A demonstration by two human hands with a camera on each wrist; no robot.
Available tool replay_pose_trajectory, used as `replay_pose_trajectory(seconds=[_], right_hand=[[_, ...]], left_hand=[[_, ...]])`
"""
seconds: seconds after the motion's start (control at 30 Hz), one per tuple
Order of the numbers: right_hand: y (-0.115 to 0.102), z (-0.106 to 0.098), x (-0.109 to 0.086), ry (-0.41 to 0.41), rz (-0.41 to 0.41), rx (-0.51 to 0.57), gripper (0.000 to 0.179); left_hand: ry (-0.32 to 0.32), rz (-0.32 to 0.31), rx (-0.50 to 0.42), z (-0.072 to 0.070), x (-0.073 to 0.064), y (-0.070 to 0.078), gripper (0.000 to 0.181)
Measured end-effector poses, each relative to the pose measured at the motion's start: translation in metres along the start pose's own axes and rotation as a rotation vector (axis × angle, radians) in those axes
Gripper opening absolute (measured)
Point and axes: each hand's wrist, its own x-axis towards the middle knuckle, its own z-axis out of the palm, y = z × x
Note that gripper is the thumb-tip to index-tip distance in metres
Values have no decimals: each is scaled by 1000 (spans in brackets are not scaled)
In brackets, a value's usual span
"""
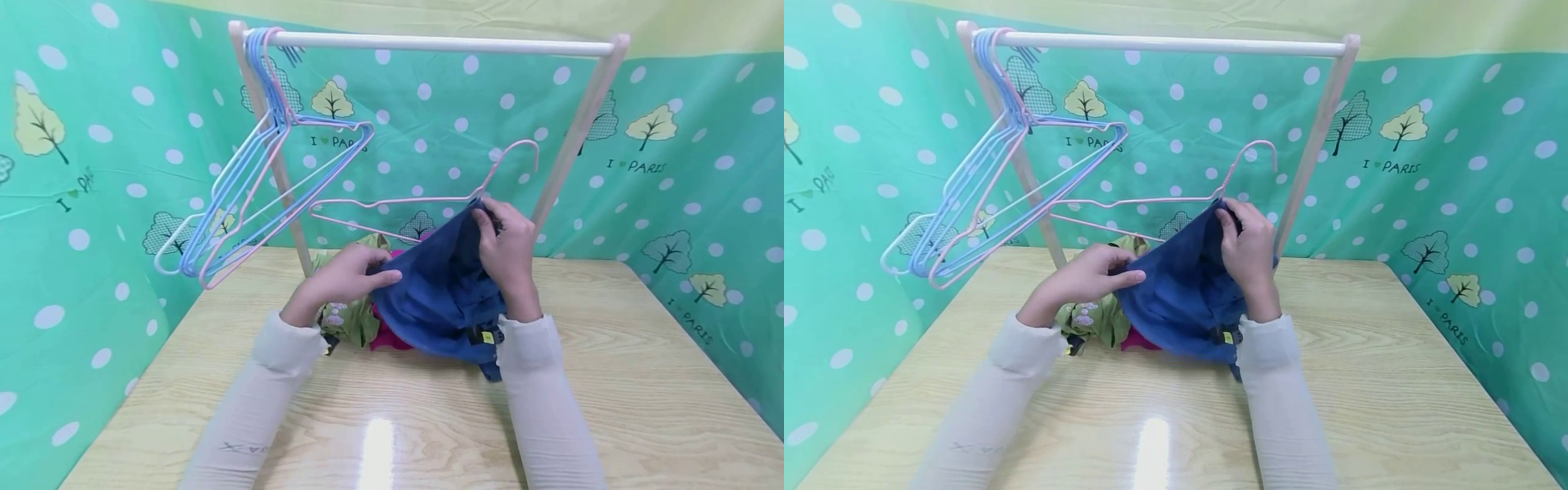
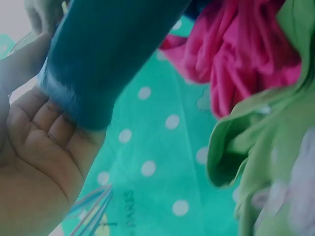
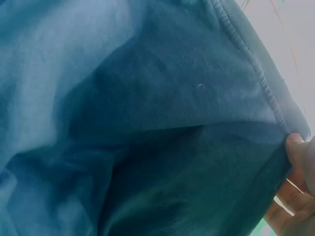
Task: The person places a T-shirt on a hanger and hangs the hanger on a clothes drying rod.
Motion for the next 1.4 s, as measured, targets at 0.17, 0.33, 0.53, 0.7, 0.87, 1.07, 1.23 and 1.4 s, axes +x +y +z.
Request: replay_pose_trajectory(seconds=[0.17,0.33,0.53,0.7,0.87,1.07,1.23,1.4], right_hand=[[1,-2,1,-4,3,-9,17],[2,-6,2,-11,2,-43,19],[5,-5,0,-30,7,-52,20],[8,-6,-1,-30,-1,-65,20],[13,-6,0,-36,-5,-100,28],[14,-10,1,-78,6,-111,21],[12,-12,1,-122,-2,-97,16],[12,-12,2,-142,-13,-88,18]], left_hand=[[44,12,12,-16,-8,-2,28],[181,3,13,-32,-18,-2,21],[315,5,1,-41,-27,-1,19],[356,39,10,-42,-27,-2,15],[429,91,15,-46,-28,-3,11],[582,180,72,-54,-35,1,5],[721,217,78,-59,-37,2,5],[866,256,64,-60,-37,3,11]])
